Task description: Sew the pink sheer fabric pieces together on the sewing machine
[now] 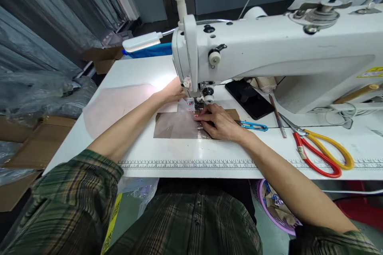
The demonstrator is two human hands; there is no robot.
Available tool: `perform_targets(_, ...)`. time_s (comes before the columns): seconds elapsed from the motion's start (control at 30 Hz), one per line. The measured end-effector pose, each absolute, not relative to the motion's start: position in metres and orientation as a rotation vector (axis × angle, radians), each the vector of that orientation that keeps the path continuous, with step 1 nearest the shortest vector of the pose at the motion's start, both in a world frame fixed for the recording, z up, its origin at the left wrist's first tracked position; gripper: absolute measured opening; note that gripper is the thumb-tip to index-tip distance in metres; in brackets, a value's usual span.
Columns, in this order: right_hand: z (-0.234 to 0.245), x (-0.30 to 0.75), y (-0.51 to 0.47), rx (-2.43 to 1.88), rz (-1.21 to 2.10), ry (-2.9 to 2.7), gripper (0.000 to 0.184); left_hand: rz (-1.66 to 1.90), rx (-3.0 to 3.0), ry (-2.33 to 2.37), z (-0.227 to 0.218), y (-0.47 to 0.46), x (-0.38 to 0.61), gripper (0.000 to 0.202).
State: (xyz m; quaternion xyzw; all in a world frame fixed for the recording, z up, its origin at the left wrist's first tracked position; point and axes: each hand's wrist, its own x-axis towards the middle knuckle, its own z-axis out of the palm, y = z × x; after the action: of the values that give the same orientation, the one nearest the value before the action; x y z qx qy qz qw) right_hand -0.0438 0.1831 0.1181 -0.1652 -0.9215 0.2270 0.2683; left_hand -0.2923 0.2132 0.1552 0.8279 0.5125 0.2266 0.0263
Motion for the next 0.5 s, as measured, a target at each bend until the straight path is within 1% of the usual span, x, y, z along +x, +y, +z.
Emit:
perform_targets(0.07,0.119,-0.044,0.184,-0.462,0.635,-2.48,0.031,0.812,2.663,1.554,0.156,0.182,-0.298,0.026)
perform_targets(0.13,0.119,-0.044,0.185,-0.47,0.654,-2.479,0.031,0.901,2.756,1.445,0.155,0.142,-0.299,0.023)
perform_targets(0.17,0.119,-0.044,0.185,-0.469,0.662,-2.48,0.031,0.925,2.761,1.313,0.152,0.121,-0.298,0.02)
perform_targets(0.23,0.118,-0.044,0.186,-0.465,0.668,-2.481,0.032,0.86,2.695,0.921,0.146,0.083,-0.292,0.015)
perform_targets(0.27,0.118,-0.044,0.186,-0.466,0.663,-2.479,0.032,0.841,2.626,0.859,0.143,0.068,-0.288,0.015)
perform_targets(0.3,0.117,-0.044,0.186,-0.47,0.654,-2.475,0.032,0.776,2.578,0.837,0.14,0.056,-0.286,0.016)
perform_targets(0.37,0.116,-0.045,0.185,-0.48,0.633,-2.472,0.031,0.765,2.496,0.865,0.138,0.042,-0.282,0.017)
perform_targets(0.5,0.116,-0.044,0.184,-0.507,0.611,-2.484,0.031,0.827,2.436,0.93,0.14,0.042,-0.285,0.008)
